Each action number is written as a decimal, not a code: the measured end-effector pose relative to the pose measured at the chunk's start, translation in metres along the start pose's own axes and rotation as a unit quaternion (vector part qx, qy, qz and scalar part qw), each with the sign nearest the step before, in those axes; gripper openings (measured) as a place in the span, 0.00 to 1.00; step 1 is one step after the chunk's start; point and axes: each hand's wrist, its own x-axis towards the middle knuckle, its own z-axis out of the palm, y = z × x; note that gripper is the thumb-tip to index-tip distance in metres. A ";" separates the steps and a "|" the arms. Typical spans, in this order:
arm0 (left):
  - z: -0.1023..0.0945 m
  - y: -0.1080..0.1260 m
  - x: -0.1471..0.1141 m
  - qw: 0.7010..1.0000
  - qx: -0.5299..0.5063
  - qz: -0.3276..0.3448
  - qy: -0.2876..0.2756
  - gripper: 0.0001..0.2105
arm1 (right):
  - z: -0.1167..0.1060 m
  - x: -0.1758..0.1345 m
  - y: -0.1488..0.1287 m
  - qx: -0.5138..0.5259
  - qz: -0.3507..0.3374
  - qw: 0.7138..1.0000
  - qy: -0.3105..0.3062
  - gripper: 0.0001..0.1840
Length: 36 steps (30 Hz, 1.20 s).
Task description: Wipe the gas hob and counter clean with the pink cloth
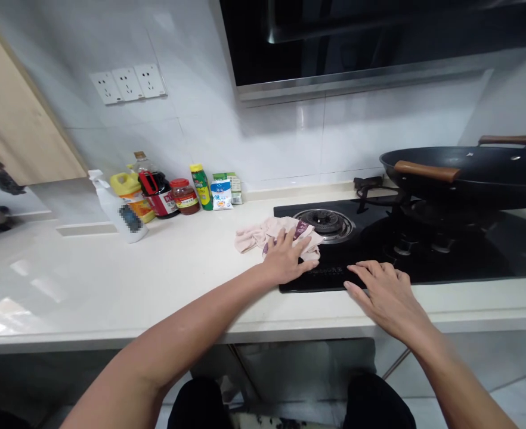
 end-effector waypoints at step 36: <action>-0.017 -0.003 -0.112 0.997 -0.055 0.023 -0.047 0.42 | 0.007 -0.005 0.010 0.097 0.039 0.995 0.005 0.26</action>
